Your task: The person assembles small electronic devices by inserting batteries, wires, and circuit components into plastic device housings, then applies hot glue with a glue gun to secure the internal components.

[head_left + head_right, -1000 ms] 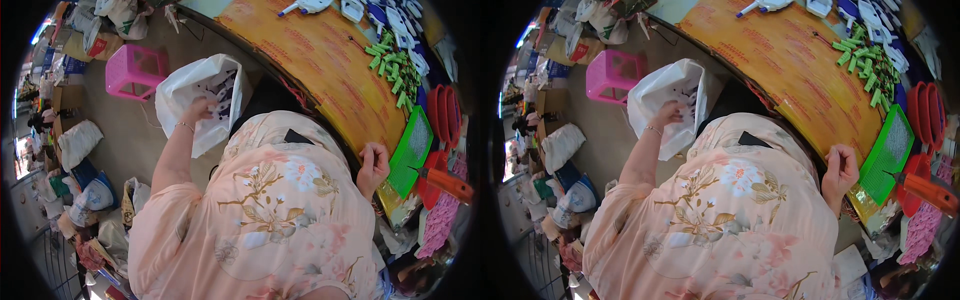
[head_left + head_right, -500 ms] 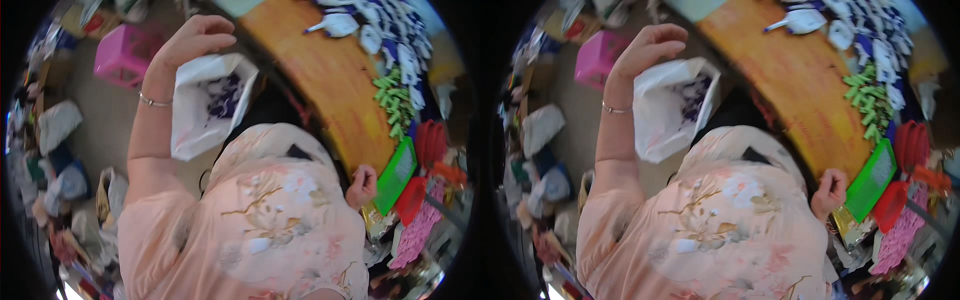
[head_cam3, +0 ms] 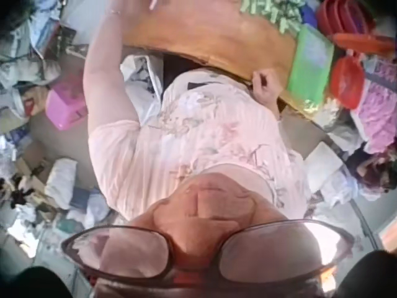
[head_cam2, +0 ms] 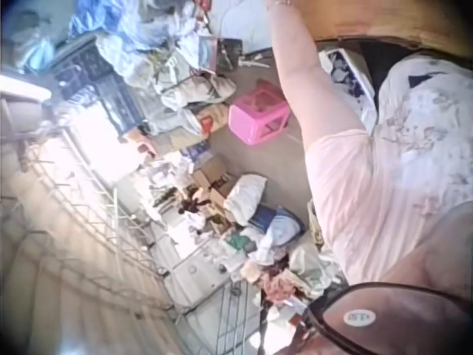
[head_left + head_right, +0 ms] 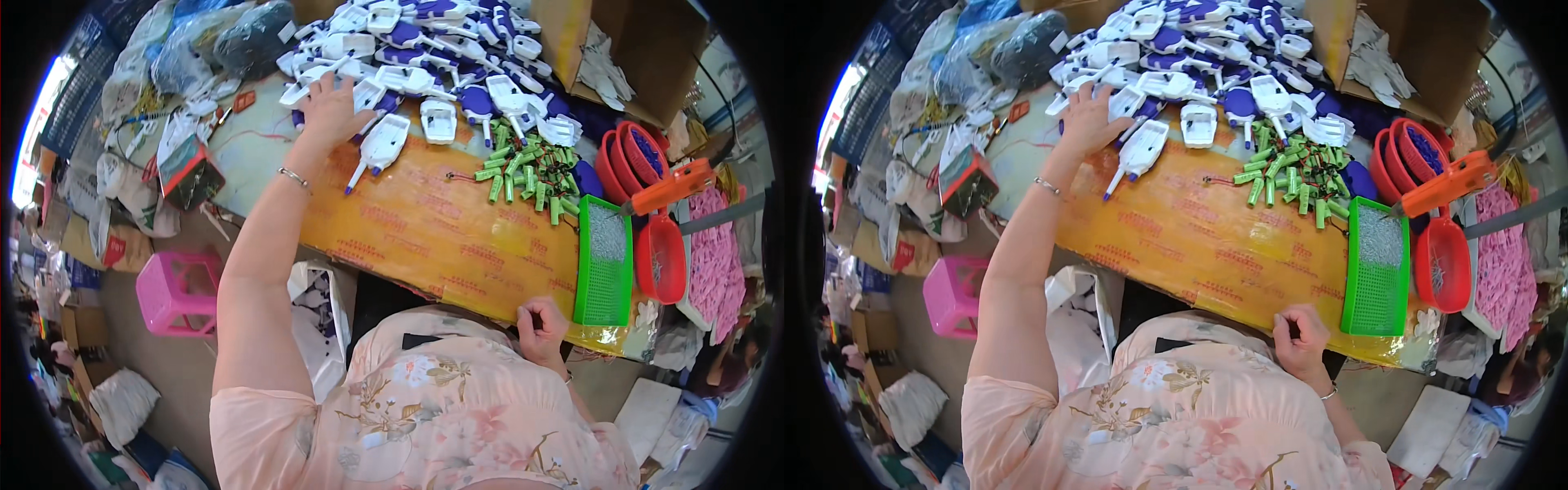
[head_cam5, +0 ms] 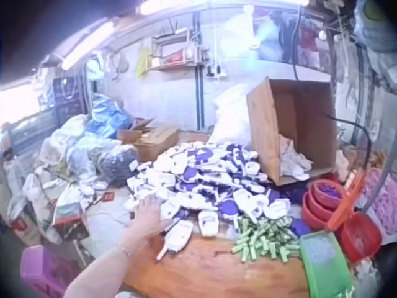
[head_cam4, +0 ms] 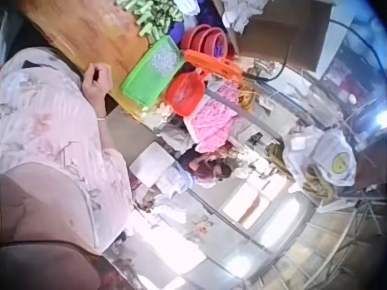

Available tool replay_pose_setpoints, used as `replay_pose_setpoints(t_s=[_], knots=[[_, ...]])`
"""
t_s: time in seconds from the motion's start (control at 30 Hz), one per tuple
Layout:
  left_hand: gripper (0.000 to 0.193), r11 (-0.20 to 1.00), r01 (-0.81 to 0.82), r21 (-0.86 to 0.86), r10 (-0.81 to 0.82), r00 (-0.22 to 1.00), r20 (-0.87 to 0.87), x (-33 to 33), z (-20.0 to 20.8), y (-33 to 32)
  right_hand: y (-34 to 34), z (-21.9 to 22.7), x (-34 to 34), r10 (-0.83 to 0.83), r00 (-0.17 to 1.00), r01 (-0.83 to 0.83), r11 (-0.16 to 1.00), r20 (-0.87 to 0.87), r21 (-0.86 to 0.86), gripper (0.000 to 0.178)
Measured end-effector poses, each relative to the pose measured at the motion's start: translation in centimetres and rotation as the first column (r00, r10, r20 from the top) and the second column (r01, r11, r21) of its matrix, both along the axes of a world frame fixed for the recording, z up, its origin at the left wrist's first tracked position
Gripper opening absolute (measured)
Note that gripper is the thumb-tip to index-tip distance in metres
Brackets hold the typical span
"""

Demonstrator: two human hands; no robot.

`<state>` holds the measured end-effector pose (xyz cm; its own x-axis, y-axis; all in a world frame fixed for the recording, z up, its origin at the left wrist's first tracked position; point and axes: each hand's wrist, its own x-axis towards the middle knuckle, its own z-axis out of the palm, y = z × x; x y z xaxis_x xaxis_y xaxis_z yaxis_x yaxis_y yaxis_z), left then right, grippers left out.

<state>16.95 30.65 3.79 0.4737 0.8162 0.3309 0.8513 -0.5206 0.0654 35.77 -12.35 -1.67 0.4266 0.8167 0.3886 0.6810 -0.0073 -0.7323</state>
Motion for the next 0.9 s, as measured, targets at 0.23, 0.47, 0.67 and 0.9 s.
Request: replay_pose_setpoints(t_s=[0.23, 0.47, 0.67, 0.9], knots=[[0.103, 0.952, -0.065, -0.298, 0.026, 0.991, -0.133, 3.4, -1.0, 3.8, 0.6, -0.6, 0.1, 0.003, 1.0, -0.004, 0.999, 0.023, 0.034, 0.011], [0.095, 0.973, -0.009, -0.232, -0.006, 0.998, -0.065, 2.1, -1.7, 2.3, 0.8, -0.5, 0.0, 0.036, 0.999, -0.039, 0.997, 0.041, 0.065, 0.012], [0.088, 0.935, 0.231, -0.27, -0.219, 0.973, 0.074, 0.2, -2.4, -1.2, 0.6, -0.6, -0.1, 0.071, 0.995, -0.077, 0.993, 0.064, 0.091, 0.013], [0.079, 0.857, 0.429, -0.285, -0.385, 0.901, 0.2, -0.3, -1.7, -8.6, 0.5, -0.3, -0.1, 0.065, 0.997, -0.068, 0.994, 0.039, 0.082, 0.012]])
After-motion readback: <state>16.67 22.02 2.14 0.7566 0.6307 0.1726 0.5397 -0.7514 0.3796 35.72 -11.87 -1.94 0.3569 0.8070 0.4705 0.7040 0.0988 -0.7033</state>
